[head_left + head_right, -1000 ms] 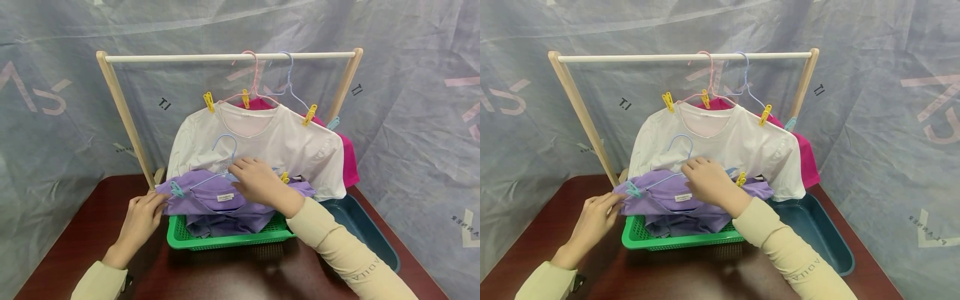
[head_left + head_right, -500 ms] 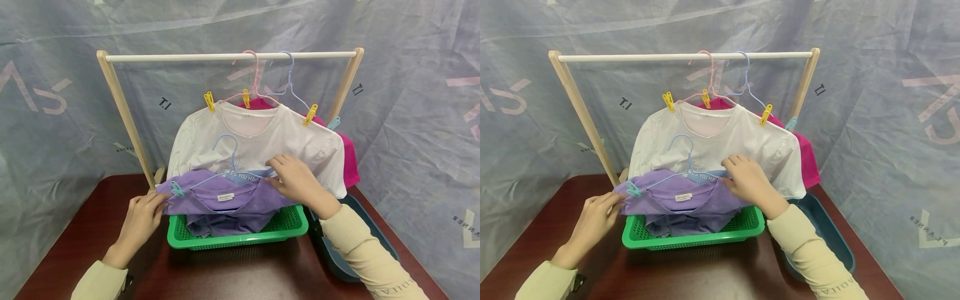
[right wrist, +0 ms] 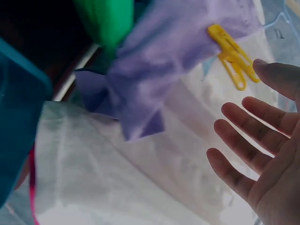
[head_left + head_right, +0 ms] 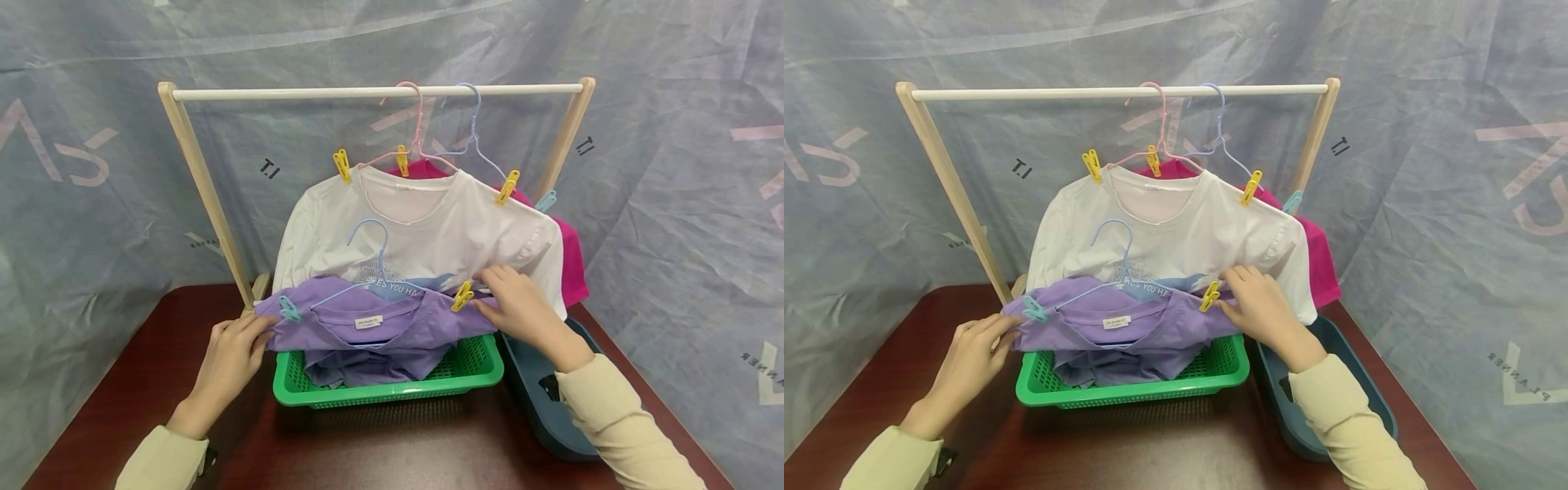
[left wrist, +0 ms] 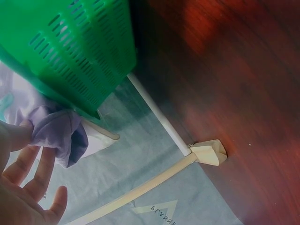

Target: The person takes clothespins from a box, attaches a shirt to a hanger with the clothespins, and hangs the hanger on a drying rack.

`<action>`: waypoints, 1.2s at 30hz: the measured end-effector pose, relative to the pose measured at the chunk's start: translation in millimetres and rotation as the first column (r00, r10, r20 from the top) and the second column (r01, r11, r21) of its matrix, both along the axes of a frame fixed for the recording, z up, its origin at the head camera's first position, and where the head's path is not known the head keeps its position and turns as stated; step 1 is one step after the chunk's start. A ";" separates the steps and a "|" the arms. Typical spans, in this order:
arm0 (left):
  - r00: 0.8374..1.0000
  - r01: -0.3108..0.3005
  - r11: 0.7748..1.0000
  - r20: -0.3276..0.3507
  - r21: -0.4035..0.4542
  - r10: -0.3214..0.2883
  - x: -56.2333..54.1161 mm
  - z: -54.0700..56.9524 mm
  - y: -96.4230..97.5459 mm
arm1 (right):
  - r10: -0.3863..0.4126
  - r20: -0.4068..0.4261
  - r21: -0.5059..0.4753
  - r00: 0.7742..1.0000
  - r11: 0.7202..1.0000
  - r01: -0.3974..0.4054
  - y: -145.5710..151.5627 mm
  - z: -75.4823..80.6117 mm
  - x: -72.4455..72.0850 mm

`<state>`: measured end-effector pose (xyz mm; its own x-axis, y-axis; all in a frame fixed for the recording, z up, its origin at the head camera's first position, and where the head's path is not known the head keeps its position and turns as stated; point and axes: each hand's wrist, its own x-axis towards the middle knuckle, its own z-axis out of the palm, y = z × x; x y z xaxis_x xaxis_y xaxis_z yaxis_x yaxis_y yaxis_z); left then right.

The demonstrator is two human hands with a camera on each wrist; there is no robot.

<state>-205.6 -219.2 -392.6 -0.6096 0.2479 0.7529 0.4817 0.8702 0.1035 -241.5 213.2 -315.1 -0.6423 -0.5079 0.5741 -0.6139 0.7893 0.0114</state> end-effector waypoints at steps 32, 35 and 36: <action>1.000 -0.023 1.000 0.015 -0.017 0.023 1.6 1.2 -1.4 | -0.109 0.013 0.003 0.994 0.994 0.109 11.4 -56.5 -8.8; 1.000 -0.024 1.000 0.003 -0.020 0.024 2.3 2.1 -1.5 | -0.114 -0.005 -0.021 0.993 0.993 0.114 10.9 -55.2 -6.8; 1.000 -0.024 0.999 -0.006 -0.022 0.024 2.4 2.7 -1.5 | -0.113 -0.009 -0.030 0.994 0.993 0.112 10.7 -54.5 -6.2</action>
<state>-203.2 -220.8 -389.9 -0.6115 0.2502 0.7507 0.4614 0.8835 0.0814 -247.7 223.9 -369.6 -0.6882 -0.4159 0.5945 -0.5213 0.8534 -0.0064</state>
